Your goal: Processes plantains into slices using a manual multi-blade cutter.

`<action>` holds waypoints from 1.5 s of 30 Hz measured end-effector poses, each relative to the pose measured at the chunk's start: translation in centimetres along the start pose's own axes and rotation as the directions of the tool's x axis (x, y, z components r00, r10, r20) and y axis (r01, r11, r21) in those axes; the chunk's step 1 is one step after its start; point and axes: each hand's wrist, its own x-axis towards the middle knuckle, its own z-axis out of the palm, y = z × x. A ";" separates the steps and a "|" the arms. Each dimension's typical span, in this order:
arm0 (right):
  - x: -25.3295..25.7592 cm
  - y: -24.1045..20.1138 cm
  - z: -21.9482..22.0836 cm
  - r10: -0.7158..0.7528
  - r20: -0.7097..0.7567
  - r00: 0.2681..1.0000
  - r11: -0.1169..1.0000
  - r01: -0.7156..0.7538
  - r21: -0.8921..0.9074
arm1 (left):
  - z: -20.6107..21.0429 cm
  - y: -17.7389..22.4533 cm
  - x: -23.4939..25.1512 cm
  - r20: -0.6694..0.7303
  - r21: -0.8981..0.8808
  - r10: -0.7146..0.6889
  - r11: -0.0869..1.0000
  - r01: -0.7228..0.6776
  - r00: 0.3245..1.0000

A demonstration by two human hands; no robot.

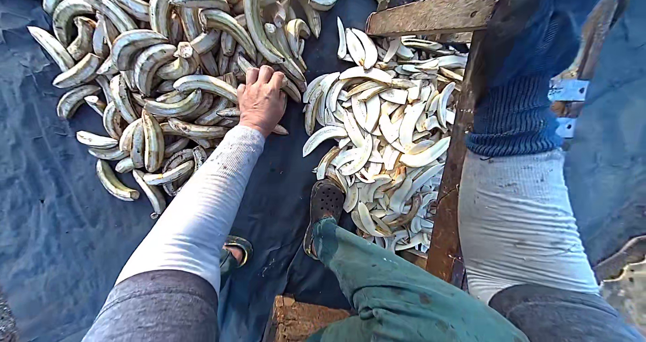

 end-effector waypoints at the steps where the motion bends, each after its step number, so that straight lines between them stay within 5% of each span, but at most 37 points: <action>1: -0.8 -0.9 -0.3 -0.043 -0.005 0.999 0.993 0.044 0.111 | -0.2 0.3 1.3 0.055 0.051 0.004 0.999 -0.007 0.998; 5: -2.8 -2.4 0.4 -0.182 0.016 0.983 0.817 0.142 0.559 | 0.2 0.4 4.3 0.222 0.219 -0.007 0.975 -0.043 0.975; 9: -7.7 -4.6 1.7 -0.199 0.355 0.914 0.525 -0.207 0.826 | -0.4 0.3 3.2 0.127 0.162 0.022 0.986 -0.043 0.992; 12: -11.5 -5.6 4.2 -0.156 0.715 0.681 0.224 -0.681 0.697 | -2.1 2.5 0.0 -0.066 -0.204 -0.005 0.979 -0.009 0.998; 15: -13.6 -5.8 4.7 -0.131 0.880 0.456 -0.172 -0.885 0.433 | -1.9 6.9 -4.6 -0.299 -0.639 -0.028 0.748 -0.179 0.954; 16: -13.9 -5.5 4.2 -0.136 0.871 0.472 -0.262 -0.865 0.428 | -1.8 8.7 -6.3 -0.332 -0.723 -0.033 0.651 -0.231 0.943; 18: -14.4 -4.7 2.9 -0.144 0.744 0.652 -0.317 -0.743 0.589 | -1.2 11.7 -9.6 -0.334 -0.801 0.011 0.524 -0.290 0.943; 22: -15.5 -1.1 -2.0 -0.086 0.514 0.853 -0.074 -0.520 0.851 | 1.4 13.7 -11.0 -0.357 -0.767 0.251 0.471 -0.435 0.900; 25: -17.9 3.5 -7.2 0.088 0.404 0.910 0.312 -0.411 0.857 | 3.8 11.2 -8.7 -0.160 -0.625 0.293 0.709 -0.327 0.943; 28: -22.2 7.4 -11.9 0.173 0.263 0.949 0.874 -0.271 0.404 | 4.3 6.6 -5.8 0.051 -0.334 0.077 0.941 -0.056 0.996; 29: -24.0 8.4 -13.0 0.168 0.260 0.951 0.960 -0.217 0.176 | 4.3 5.0 -4.9 0.069 -0.245 0.016 0.969 0.001 0.998; 33: -29.9 9.7 -13.5 0.106 0.277 0.955 0.983 -0.059 -0.174 | 4.5 2.5 -2.4 0.135 -0.122 -0.027 0.992 0.043 0.991; 38: -31.6 9.7 -10.5 0.064 0.126 0.990 0.979 -0.038 -0.198 | 6.6 4.2 -1.4 0.324 -0.224 -0.145 0.948 0.225 0.935; 45: -26.5 11.2 -8.3 0.080 0.172 0.982 0.985 -0.051 -0.166 | 9.4 4.4 -1.0 0.375 -0.306 -0.298 0.854 0.421 0.878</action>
